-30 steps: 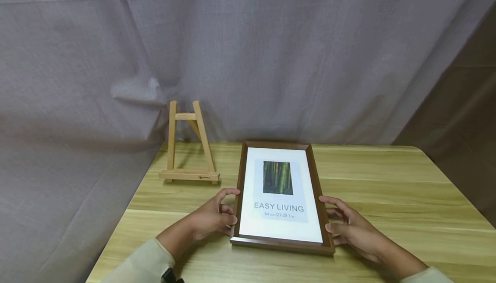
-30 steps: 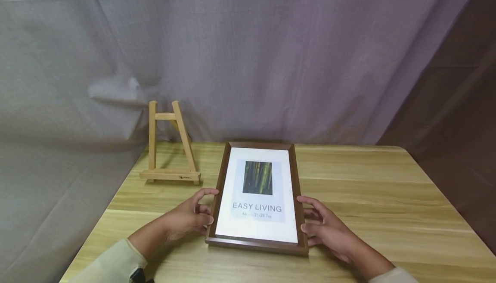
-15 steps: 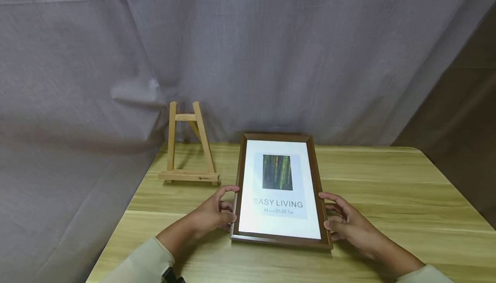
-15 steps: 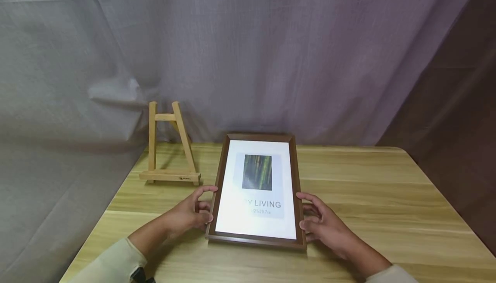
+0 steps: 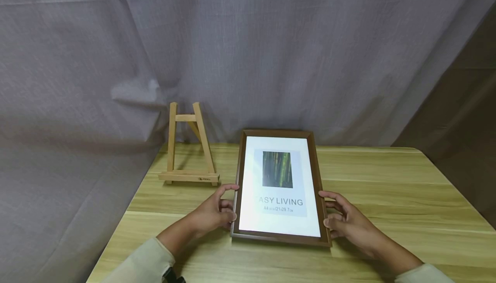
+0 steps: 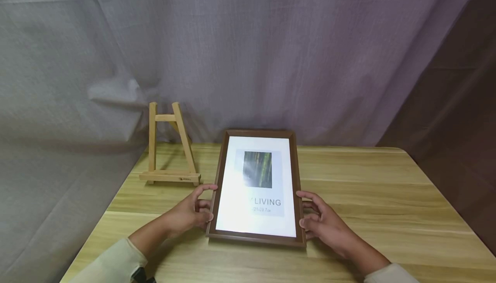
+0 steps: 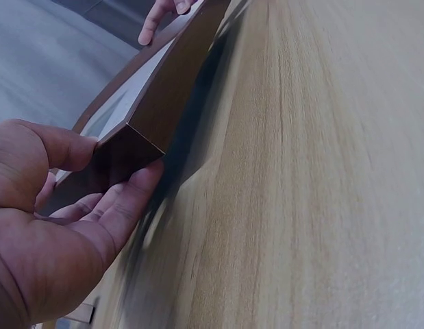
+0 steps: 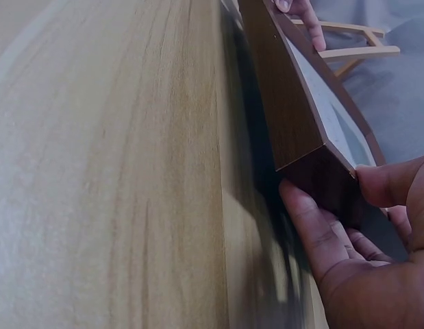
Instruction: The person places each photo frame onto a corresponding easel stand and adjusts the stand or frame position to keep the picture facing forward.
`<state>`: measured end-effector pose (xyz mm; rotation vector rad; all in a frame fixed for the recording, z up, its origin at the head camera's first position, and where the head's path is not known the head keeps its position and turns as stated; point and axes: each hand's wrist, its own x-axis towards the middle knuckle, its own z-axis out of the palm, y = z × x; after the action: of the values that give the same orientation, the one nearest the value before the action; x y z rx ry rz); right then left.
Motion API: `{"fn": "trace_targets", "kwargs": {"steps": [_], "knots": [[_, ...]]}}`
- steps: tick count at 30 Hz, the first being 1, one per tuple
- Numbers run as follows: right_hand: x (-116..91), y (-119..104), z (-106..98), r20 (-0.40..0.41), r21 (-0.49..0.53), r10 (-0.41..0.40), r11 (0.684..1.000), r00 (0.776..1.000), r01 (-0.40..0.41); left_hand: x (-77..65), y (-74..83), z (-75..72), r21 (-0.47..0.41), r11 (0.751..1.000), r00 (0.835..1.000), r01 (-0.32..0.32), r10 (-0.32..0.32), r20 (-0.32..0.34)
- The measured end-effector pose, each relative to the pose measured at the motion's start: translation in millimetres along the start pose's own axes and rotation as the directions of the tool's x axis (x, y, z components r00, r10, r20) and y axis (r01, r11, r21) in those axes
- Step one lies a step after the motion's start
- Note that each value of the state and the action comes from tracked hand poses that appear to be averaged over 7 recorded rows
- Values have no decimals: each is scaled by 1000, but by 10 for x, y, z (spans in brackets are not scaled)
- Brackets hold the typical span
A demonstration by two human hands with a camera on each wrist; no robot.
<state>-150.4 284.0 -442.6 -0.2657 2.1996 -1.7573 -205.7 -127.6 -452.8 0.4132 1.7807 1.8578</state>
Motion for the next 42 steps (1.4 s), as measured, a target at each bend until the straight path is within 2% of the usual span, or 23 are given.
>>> {"fn": "trace_targets", "kwargs": {"steps": [7, 14, 24, 31, 42], "knots": [[7, -5, 24, -17, -21, -14, 1000, 1000, 14, -3, -34, -26, 35, 999, 1000, -24, 24, -2], [30, -11, 31, -45, -73, -67, 995, 997, 63, -15, -21, -44, 74, 995, 998, -63, 65, -14], [94, -2, 42, -63, -75, -137, 988, 989, 132, -15, 22, -67, 101, 992, 997, -75, 78, -22], [111, 4, 46, -74, -78, -136, 989, 988, 130, 6, 15, -74, 111, 990, 996, -83, 86, -18], [141, 12, 62, -90, -100, -159, 984, 983, 150, 20, -13, -97, 164, 978, 991, -129, 135, -21]]}}
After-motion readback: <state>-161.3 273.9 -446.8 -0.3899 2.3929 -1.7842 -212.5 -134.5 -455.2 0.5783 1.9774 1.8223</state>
